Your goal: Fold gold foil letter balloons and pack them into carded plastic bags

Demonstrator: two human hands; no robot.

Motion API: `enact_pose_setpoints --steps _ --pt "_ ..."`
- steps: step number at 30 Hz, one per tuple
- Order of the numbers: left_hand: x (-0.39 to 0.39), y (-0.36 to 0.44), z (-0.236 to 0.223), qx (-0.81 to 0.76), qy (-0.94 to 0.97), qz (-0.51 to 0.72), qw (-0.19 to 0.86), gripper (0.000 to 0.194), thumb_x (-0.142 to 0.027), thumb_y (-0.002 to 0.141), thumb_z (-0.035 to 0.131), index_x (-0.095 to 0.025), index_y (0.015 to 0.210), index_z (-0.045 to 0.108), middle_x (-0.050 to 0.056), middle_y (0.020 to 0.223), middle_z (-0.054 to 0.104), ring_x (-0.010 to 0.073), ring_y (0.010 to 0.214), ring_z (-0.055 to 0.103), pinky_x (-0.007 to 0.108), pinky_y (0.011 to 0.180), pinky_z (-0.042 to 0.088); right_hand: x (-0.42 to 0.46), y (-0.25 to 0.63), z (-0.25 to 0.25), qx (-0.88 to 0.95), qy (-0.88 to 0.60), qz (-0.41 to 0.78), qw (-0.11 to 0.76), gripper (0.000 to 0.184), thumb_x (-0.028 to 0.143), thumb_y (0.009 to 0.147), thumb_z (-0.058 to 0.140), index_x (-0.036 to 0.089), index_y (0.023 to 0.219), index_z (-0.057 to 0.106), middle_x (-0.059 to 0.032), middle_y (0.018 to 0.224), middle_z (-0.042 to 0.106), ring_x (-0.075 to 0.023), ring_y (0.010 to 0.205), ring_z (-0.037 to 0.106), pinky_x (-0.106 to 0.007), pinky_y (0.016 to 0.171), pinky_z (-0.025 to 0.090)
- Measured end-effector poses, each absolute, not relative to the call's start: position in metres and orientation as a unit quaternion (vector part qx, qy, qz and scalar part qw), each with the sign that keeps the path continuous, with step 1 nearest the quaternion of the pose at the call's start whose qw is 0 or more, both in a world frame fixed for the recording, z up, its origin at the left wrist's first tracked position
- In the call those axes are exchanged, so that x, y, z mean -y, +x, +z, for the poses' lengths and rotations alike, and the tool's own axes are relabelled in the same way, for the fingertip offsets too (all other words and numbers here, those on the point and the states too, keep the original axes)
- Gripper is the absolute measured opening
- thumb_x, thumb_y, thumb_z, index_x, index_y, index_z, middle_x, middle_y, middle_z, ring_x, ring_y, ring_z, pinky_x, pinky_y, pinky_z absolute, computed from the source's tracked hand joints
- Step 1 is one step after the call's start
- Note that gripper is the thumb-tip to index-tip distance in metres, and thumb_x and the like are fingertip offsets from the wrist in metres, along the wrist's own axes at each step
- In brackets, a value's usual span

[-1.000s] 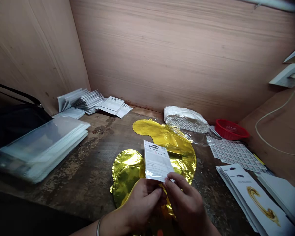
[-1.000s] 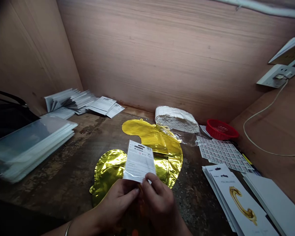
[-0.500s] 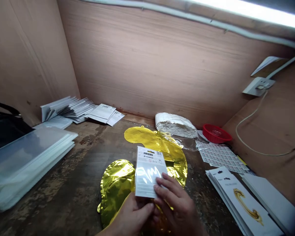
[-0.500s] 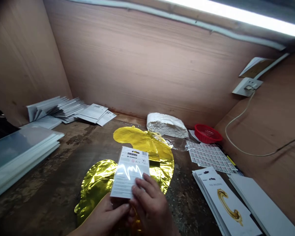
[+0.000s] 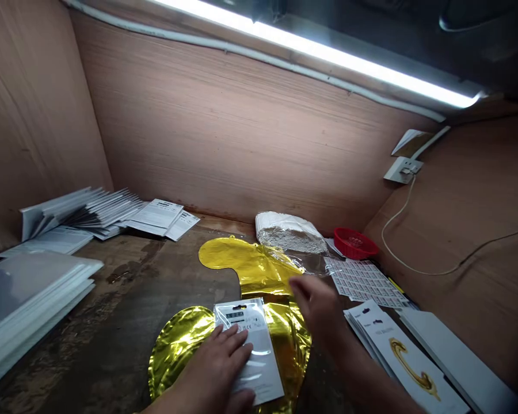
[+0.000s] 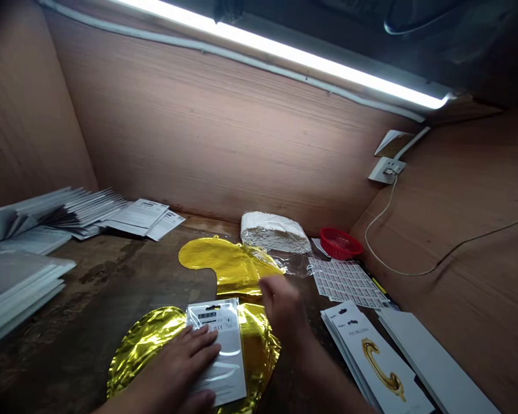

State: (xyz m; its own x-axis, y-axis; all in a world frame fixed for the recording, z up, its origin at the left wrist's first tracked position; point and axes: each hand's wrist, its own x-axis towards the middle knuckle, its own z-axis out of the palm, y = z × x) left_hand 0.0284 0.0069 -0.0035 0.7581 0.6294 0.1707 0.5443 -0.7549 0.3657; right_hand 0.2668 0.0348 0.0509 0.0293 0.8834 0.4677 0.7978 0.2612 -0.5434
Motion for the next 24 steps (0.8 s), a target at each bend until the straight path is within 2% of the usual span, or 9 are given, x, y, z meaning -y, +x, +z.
enact_pose_setpoints --steps 3,5,7,9,15,21,24 --pt "-0.013 0.029 -0.040 -0.281 0.930 0.233 0.041 0.047 -0.037 0.081 0.069 -0.021 0.125 0.061 0.013 0.128 0.062 0.0300 0.117 0.060 0.038 0.102 0.043 -0.122 0.296 0.070 0.664 -0.681 0.011 0.307 0.018 0.030 0.092 0.057 0.017 0.087 0.068 -0.0054 0.091 0.069 -0.0213 0.089 0.064 -0.041 0.087 0.049" --pt "-0.017 0.028 -0.059 -0.255 0.924 0.282 -0.041 0.036 -0.030 0.085 0.067 -0.022 0.119 0.063 0.011 0.121 0.067 0.0254 0.110 0.063 0.033 0.101 0.043 -0.173 0.305 0.072 0.637 -0.723 -0.007 0.267 0.021 0.034 0.093 0.059 0.016 0.101 0.065 -0.0060 0.106 0.066 -0.0200 0.095 0.063 -0.042 0.087 0.050" --pt "-0.021 0.027 -0.071 -0.246 0.917 0.305 -0.076 0.029 -0.026 0.088 0.064 -0.025 0.117 0.063 0.007 0.118 0.069 0.0215 0.108 0.064 0.030 0.102 0.042 -0.212 0.306 0.068 0.605 -0.759 -0.025 0.242 0.028 0.035 0.093 0.059 0.017 0.114 0.060 -0.0081 0.118 0.061 -0.0217 0.102 0.061 -0.044 0.088 0.051" --pt "-0.025 0.026 -0.077 -0.242 0.915 0.315 -0.072 0.027 -0.029 0.089 0.063 -0.028 0.117 0.062 0.004 0.117 0.069 0.0197 0.107 0.065 0.028 0.102 0.041 -0.239 0.304 0.063 0.572 -0.790 -0.034 0.219 0.032 0.035 0.093 0.059 0.017 0.119 0.058 -0.0093 0.122 0.059 -0.0229 0.104 0.060 -0.044 0.088 0.052" --pt "-0.028 0.025 -0.078 -0.247 0.917 0.307 -0.050 0.029 -0.030 0.091 0.061 -0.032 0.119 0.059 0.000 0.117 0.070 0.0189 0.107 0.065 0.028 0.101 0.042 -0.279 0.305 0.062 0.506 -0.851 -0.017 0.139 0.033 0.034 0.092 0.062 0.013 0.116 0.059 -0.0111 0.117 0.060 -0.0219 0.099 0.062 -0.040 0.083 0.054" --pt "-0.019 0.028 -0.067 -0.248 0.914 0.314 -0.062 0.023 -0.028 0.093 0.057 -0.022 0.115 0.060 0.007 0.117 0.069 0.0214 0.107 0.066 0.034 0.106 0.040 -0.285 0.310 0.068 0.500 -0.860 -0.018 0.101 0.032 0.034 0.092 0.061 0.014 0.117 0.058 -0.0096 0.117 0.060 -0.0215 0.098 0.062 -0.041 0.083 0.054" --pt "-0.017 0.030 -0.060 -0.257 0.909 0.315 -0.094 0.021 -0.030 0.095 0.055 -0.020 0.112 0.061 0.008 0.114 0.071 0.0232 0.103 0.068 0.035 0.099 0.046 -0.278 0.309 0.074 0.508 -0.853 -0.022 0.115 0.033 0.034 0.091 0.062 0.013 0.117 0.059 -0.0105 0.116 0.061 -0.0215 0.097 0.062 -0.040 0.082 0.054"
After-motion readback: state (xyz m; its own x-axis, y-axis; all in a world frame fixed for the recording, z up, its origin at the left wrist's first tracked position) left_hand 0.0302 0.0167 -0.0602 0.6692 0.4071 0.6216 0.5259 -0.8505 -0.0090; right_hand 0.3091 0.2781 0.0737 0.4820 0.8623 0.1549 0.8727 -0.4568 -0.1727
